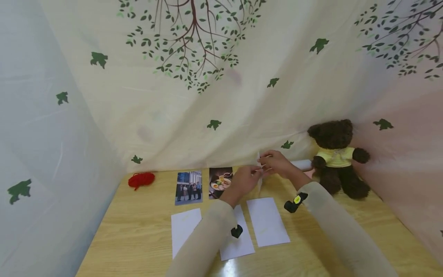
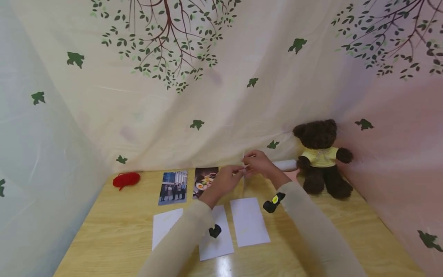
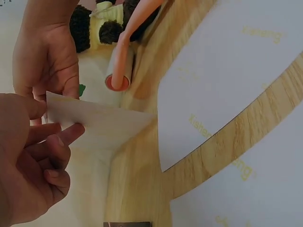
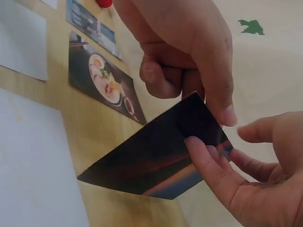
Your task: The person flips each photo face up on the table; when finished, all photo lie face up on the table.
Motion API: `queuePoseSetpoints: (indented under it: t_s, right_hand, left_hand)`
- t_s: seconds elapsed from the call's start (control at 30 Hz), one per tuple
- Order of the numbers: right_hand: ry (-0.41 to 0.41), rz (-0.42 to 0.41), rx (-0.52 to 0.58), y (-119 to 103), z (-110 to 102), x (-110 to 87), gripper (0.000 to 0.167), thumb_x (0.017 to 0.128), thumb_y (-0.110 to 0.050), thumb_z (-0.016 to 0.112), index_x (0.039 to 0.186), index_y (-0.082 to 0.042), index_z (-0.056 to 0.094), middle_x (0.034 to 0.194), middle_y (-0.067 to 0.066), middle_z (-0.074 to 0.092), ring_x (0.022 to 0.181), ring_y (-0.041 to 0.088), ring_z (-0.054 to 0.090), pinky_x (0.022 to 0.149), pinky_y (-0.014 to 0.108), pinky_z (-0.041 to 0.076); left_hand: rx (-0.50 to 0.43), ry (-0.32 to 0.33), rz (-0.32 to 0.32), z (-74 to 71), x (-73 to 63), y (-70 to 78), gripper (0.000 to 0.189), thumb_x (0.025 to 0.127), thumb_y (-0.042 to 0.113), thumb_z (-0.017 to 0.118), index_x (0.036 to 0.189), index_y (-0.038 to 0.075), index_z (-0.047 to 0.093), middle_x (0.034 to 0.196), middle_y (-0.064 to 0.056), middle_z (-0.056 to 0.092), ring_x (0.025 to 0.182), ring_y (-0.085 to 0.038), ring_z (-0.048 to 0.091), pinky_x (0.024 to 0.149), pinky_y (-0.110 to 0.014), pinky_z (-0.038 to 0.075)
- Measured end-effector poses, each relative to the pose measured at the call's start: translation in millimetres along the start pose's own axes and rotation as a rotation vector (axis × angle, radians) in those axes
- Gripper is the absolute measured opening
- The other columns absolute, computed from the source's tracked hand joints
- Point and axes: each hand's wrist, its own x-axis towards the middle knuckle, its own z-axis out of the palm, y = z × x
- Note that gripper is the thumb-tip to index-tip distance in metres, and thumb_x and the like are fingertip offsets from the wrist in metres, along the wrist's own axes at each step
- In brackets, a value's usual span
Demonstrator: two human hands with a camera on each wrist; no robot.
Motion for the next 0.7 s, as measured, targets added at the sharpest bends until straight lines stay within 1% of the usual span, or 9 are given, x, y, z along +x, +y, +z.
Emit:
queuePoseSetpoints:
  t_s: [0.13,0.27,0.33,0.43,0.5,0.53,0.6,0.63,0.7]
  right_hand:
    - [-0.001,-0.004,0.013,6.4,6.8,1.3,0.047,0.111,-0.024,0.046,0.144,0.009,0.047,0.134,0.027,0.06,0.092,0.016,0.071,0.089,0.046,0.064]
    - [0.033,-0.029,-0.011,24.4,15.3,2.1,0.042,0.11,-0.015,0.037,0.137,0.012,0.054,0.126,0.027,0.065,0.096,0.021,0.071,0.086,0.044,0.064]
    - [0.044,-0.078,-0.073,35.9,19.8,3.1,0.038,0.108,-0.008,0.038,0.13,0.015,0.058,0.12,0.03,0.067,0.096,0.025,0.07,0.085,0.043,0.062]
    - [0.069,-0.193,-0.268,50.5,25.1,5.3,0.033,0.104,-0.001,0.042,0.118,0.015,0.067,0.116,0.03,0.072,0.102,0.033,0.071,0.09,0.044,0.059]
    - [0.075,-0.285,-0.442,56.7,26.1,6.6,0.032,0.102,0.0,0.043,0.114,0.012,0.07,0.115,0.028,0.073,0.107,0.038,0.07,0.096,0.048,0.058]
    - [0.082,-0.331,-0.532,58.8,25.8,7.4,0.032,0.102,0.001,0.043,0.113,0.011,0.071,0.115,0.027,0.074,0.111,0.039,0.07,0.099,0.049,0.057]
    - [0.084,-0.408,-0.672,60.8,28.0,10.4,0.032,0.098,0.003,0.043,0.114,0.008,0.071,0.114,0.025,0.074,0.113,0.042,0.07,0.101,0.053,0.056]
    - [0.085,-0.44,-0.73,61.0,28.2,11.5,0.033,0.096,0.005,0.043,0.114,0.007,0.07,0.114,0.024,0.075,0.113,0.042,0.07,0.101,0.054,0.056]
    - [0.077,-0.477,-0.807,59.7,27.4,12.7,0.035,0.093,0.008,0.044,0.115,0.007,0.07,0.113,0.024,0.074,0.112,0.042,0.07,0.099,0.054,0.056]
  left_hand:
    - [-0.063,0.036,-0.036,1.2,0.6,-4.9,0.035,0.108,0.037,0.058,0.127,0.016,0.077,0.12,-0.002,0.079,0.095,-0.015,0.072,0.082,-0.032,0.058]
    - [-0.067,0.075,-0.051,4.6,1.3,-14.5,0.029,0.106,0.034,0.062,0.12,0.017,0.081,0.103,0.001,0.08,0.074,-0.007,0.06,0.066,-0.025,0.047]
    - [-0.077,0.079,-0.064,5.1,0.6,-20.5,0.026,0.105,0.031,0.064,0.118,0.016,0.081,0.093,0.0,0.078,0.068,-0.007,0.055,0.061,-0.024,0.042]
    - [-0.03,0.075,-0.119,2.5,-2.5,-28.9,0.023,0.105,0.029,0.065,0.11,0.013,0.081,0.084,-0.003,0.071,0.064,-0.013,0.054,0.057,-0.026,0.039]
    - [0.055,0.066,-0.143,-0.7,-4.9,-33.5,0.024,0.104,0.029,0.064,0.112,0.012,0.079,0.093,-0.004,0.075,0.071,-0.016,0.061,0.058,-0.028,0.044]
    - [0.106,0.068,-0.152,-2.8,-6.5,-35.9,0.026,0.104,0.029,0.064,0.115,0.011,0.079,0.101,-0.004,0.077,0.079,-0.017,0.066,0.061,-0.029,0.048]
    - [0.195,0.069,-0.156,-12.9,-13.2,-43.1,0.031,0.103,0.029,0.064,0.124,0.009,0.076,0.118,-0.009,0.077,0.099,-0.023,0.072,0.073,-0.035,0.057]
    - [0.224,0.069,-0.151,-20.0,-18.2,-46.6,0.035,0.103,0.029,0.064,0.13,0.009,0.073,0.127,-0.01,0.074,0.109,-0.026,0.072,0.08,-0.038,0.06]
    - [0.242,0.082,-0.119,-36.9,-30.9,-52.6,0.042,0.102,0.026,0.065,0.139,0.006,0.068,0.138,-0.015,0.07,0.124,-0.032,0.068,0.094,-0.046,0.06]
